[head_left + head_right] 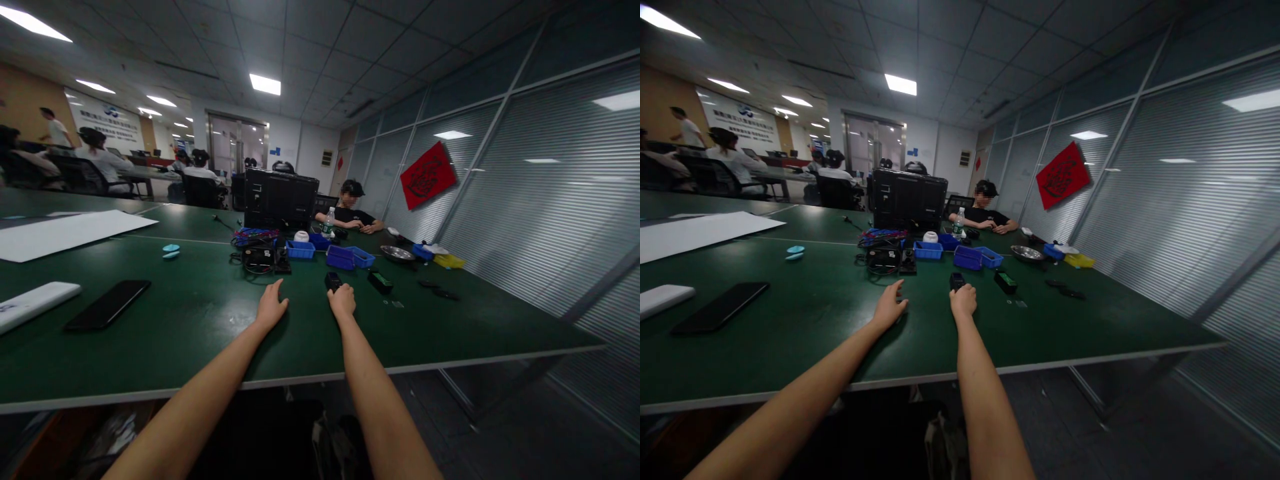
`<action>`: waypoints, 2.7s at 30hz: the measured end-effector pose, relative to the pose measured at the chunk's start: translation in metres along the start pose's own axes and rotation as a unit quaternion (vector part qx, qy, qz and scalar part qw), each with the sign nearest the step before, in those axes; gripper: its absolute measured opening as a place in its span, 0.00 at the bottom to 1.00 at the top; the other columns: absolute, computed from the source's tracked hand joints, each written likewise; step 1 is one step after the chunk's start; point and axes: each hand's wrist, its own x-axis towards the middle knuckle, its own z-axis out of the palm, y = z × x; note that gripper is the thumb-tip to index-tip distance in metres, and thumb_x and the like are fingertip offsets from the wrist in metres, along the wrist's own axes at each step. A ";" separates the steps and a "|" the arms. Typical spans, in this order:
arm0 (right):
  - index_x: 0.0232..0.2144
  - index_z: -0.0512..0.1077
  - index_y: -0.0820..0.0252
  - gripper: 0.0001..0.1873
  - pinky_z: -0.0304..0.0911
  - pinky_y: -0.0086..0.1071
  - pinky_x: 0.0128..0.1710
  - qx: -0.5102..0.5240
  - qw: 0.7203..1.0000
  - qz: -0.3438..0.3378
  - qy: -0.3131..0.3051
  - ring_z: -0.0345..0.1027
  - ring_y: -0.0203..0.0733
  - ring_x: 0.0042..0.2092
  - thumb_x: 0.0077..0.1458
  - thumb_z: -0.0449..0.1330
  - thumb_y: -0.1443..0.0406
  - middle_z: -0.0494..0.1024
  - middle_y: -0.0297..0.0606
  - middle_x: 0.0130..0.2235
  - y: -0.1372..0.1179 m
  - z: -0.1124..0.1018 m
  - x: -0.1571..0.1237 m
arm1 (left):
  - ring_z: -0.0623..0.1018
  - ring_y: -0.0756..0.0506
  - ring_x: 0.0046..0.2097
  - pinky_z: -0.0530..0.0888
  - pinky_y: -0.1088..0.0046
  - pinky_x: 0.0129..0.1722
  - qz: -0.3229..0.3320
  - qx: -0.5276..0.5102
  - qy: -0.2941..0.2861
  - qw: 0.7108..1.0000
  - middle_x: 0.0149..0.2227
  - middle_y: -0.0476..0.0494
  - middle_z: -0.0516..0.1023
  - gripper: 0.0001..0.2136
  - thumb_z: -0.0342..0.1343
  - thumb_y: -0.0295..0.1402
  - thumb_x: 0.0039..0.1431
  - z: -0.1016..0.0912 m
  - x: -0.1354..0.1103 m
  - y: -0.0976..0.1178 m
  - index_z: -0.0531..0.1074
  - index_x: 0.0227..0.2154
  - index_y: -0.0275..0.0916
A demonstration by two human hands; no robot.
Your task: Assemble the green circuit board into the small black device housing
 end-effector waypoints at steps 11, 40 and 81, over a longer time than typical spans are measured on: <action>0.46 0.56 0.67 0.26 0.63 0.39 0.35 -0.042 0.999 -0.013 -0.014 0.68 0.50 0.41 0.50 0.51 0.53 0.66 0.54 0.44 -0.007 -0.007 -0.011 | 0.72 0.48 0.39 0.70 0.71 0.41 -0.005 -0.006 0.006 1.000 0.43 0.41 0.68 0.27 0.54 0.30 0.46 0.001 0.001 -0.001 0.58 0.53 0.39; 0.44 0.66 0.60 0.17 0.57 0.25 0.31 0.209 0.942 -0.235 -0.115 0.67 0.35 0.29 0.55 0.49 0.59 0.72 0.32 0.24 -0.029 0.011 -0.029 | 0.71 0.42 0.48 0.67 0.69 0.46 -0.086 0.068 -0.005 0.994 0.48 0.37 0.71 0.25 0.54 0.32 0.46 -0.034 -0.004 0.007 0.63 0.50 0.35; 0.30 0.72 0.58 0.12 0.55 0.25 0.30 0.169 0.955 -0.208 -0.129 0.67 0.35 0.31 0.52 0.50 0.62 0.75 0.34 0.28 -0.026 0.013 -0.021 | 0.72 0.37 0.46 0.68 0.67 0.40 -0.245 0.209 0.050 0.945 0.46 0.34 0.72 0.27 0.50 0.45 0.49 -0.154 -0.005 -0.059 0.61 0.51 0.34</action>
